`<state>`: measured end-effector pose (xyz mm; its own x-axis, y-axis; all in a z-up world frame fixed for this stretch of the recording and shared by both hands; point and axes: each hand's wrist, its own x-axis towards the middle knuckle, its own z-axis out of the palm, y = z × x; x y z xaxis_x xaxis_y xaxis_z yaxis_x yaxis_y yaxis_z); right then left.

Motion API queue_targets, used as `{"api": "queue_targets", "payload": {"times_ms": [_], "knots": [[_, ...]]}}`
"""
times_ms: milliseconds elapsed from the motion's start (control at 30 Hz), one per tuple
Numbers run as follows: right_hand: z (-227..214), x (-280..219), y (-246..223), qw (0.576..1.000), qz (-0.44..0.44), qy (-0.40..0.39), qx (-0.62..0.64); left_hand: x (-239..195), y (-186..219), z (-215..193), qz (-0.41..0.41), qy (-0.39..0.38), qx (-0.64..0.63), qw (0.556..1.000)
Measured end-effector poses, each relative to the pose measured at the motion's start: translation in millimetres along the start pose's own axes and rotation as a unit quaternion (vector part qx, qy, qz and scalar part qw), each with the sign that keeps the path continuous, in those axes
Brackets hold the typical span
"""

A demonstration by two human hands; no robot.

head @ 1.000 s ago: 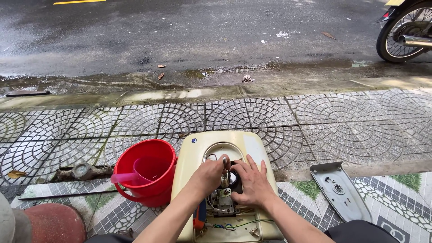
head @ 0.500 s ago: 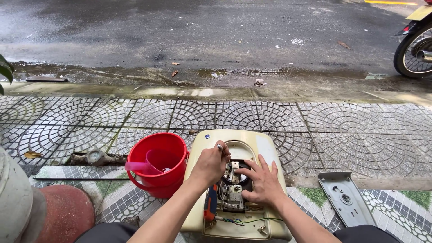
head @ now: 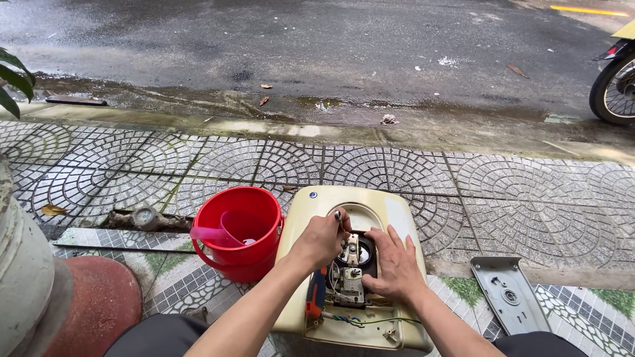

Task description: Repairing the internal components of an appliance using a screwdriver and manual manipulation.

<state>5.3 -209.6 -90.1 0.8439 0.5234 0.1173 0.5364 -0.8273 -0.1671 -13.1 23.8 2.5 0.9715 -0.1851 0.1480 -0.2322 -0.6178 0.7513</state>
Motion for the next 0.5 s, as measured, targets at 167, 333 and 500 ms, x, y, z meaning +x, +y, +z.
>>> {"api": "queue_targets", "payload": {"times_ms": [167,333,500], "knots": [[-1.2,-2.4,-0.9,1.000,0.006,-0.002,0.010,5.0,3.0,7.9,-0.009,-0.033,0.025,0.999],[-2.5,-2.4,-1.3,1.000,-0.001,0.005,0.022,9.8,-5.9,21.2,0.014,-0.055,0.039,0.998],[-6.4,-2.6,-4.1,1.000,-0.003,0.000,0.022,12.6,-8.6,27.7,0.006,-0.069,0.048,0.996]]}}
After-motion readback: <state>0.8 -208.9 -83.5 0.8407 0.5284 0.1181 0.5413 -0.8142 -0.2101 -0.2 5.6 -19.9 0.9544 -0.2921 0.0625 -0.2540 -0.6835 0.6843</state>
